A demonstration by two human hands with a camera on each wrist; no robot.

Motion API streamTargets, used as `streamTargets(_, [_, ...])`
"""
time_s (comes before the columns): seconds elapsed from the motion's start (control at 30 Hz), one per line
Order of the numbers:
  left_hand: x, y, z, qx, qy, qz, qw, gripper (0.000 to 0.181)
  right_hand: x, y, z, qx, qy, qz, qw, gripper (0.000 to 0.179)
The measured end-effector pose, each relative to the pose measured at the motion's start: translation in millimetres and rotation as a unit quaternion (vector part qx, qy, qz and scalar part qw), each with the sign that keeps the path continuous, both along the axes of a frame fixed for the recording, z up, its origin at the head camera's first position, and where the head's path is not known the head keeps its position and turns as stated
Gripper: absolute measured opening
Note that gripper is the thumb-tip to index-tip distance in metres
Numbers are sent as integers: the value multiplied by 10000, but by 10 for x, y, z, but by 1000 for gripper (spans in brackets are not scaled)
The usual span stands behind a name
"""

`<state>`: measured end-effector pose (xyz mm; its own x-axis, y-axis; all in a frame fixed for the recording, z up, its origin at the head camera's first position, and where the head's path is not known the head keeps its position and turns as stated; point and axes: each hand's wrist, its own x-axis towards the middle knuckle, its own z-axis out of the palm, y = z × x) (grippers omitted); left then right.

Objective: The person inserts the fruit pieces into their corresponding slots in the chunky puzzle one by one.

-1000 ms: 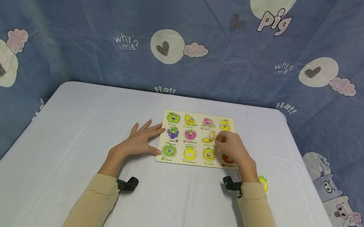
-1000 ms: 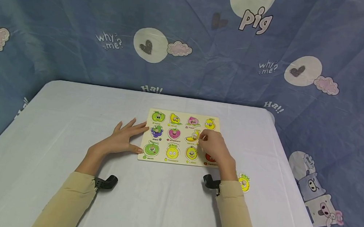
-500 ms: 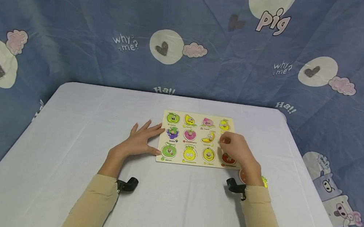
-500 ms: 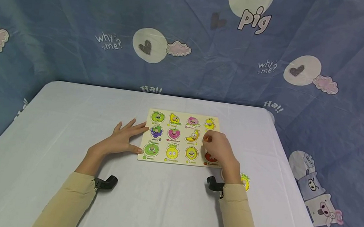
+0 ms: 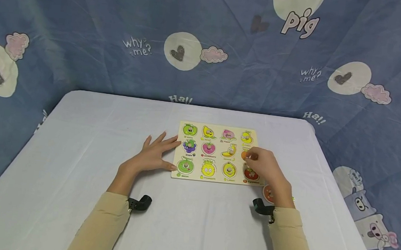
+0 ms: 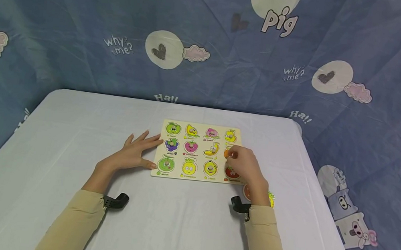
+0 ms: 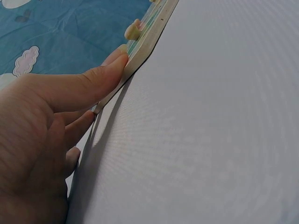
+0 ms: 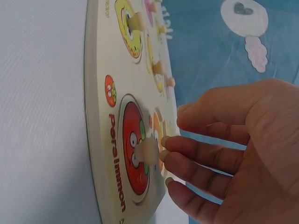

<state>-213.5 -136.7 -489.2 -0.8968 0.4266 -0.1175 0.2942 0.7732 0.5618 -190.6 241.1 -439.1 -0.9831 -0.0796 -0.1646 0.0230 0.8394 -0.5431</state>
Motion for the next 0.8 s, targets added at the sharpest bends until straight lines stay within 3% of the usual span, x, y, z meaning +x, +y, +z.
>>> streamTargets(0.43, [-8, -12, 4, 31, -8, -33, 10000, 98, 100, 115, 35, 34, -55, -115, 9999, 24])
streamTargets(0.8, [-7, -21, 6, -2, 11, -62, 10000, 97, 179, 241, -23, 54, -227, -245, 9994, 20])
